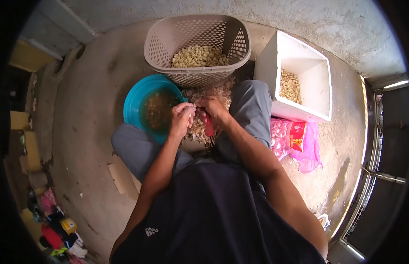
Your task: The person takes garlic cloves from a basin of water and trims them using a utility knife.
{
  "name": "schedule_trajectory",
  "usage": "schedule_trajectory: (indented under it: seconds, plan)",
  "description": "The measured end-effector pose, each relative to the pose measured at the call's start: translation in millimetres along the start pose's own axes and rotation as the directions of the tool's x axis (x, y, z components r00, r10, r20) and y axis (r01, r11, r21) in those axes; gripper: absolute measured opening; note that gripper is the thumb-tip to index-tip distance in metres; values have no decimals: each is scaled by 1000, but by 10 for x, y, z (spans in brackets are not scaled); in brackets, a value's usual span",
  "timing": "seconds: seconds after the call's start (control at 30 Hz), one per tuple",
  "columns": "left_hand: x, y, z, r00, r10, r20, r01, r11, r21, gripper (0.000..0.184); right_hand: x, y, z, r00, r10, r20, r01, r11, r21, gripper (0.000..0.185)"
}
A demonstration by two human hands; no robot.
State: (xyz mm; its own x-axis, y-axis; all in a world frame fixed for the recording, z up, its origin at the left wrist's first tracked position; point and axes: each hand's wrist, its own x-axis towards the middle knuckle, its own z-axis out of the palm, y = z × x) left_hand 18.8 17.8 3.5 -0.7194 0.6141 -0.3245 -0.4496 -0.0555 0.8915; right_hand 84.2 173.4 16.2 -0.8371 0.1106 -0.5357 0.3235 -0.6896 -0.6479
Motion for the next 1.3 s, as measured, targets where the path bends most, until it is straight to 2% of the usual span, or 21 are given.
schedule_trajectory:
  seconds: [0.1,0.13,0.2,0.23,0.27,0.3,0.37,0.4,0.5,0.6,0.7,0.8,0.9,1.0,1.1,1.2,1.3]
  plan:
    - [-21,1,19,999,15,-32,-14,1000,21,10,37,81,-48,995,95,35,-99,988,116,9]
    - [-43,-1,31,998,17,-55,-16,1000,21,10,40,108,-65,996,81,29,-84,991,109,8]
    - [32,-140,-31,995,92,-42,-83,981,173,12,60,168,-55,997,65,31,-68,994,88,7]
    - [47,-149,-57,991,124,-43,-109,962,250,14,44,176,12,998,-57,-27,56,998,-27,7]
    - [68,-188,-44,977,208,-48,-186,941,283,16,26,191,68,982,-178,-64,167,975,-145,8]
    - [119,-209,-50,851,525,-5,-438,716,544,16,20,234,106,953,-293,-81,264,928,-263,9]
    - [55,-118,13,845,532,-54,-437,744,506,16,193,326,-47,892,-450,-32,378,784,-492,13]
    - [68,-151,-17,873,482,-69,-397,787,472,16,10,133,96,951,-306,-53,238,828,-507,17]
    - [83,-176,-34,935,344,-84,-296,889,351,17,-40,85,135,971,-240,17,222,867,-447,15]
    - [55,-129,3,964,242,-111,-218,958,188,19,4,106,89,970,-241,25,222,840,-495,13]
    - [77,-198,3,966,232,-118,-211,963,168,18,-5,91,101,979,-200,32,197,910,-366,11]
    - [-58,71,109,993,72,-91,-72,997,13,19,-85,52,213,963,-266,31,264,923,-282,10]
    - [-12,-9,108,988,99,-114,-99,995,13,16,-51,45,133,973,-218,76,231,901,-366,8]
    - [15,-51,95,990,86,-109,-77,993,85,18,-43,4,88,959,-256,124,282,806,-520,6]
    - [3,-64,149,948,314,-47,-285,906,314,21,-107,-46,59,960,-261,106,270,741,-615,7]
    - [-51,-4,188,955,295,-28,-261,882,392,20,-118,-36,51,950,-293,109,293,711,-639,8]
    - [31,-146,170,885,465,-16,-376,737,562,16,-8,44,-76,936,-323,139,333,691,-642,9]
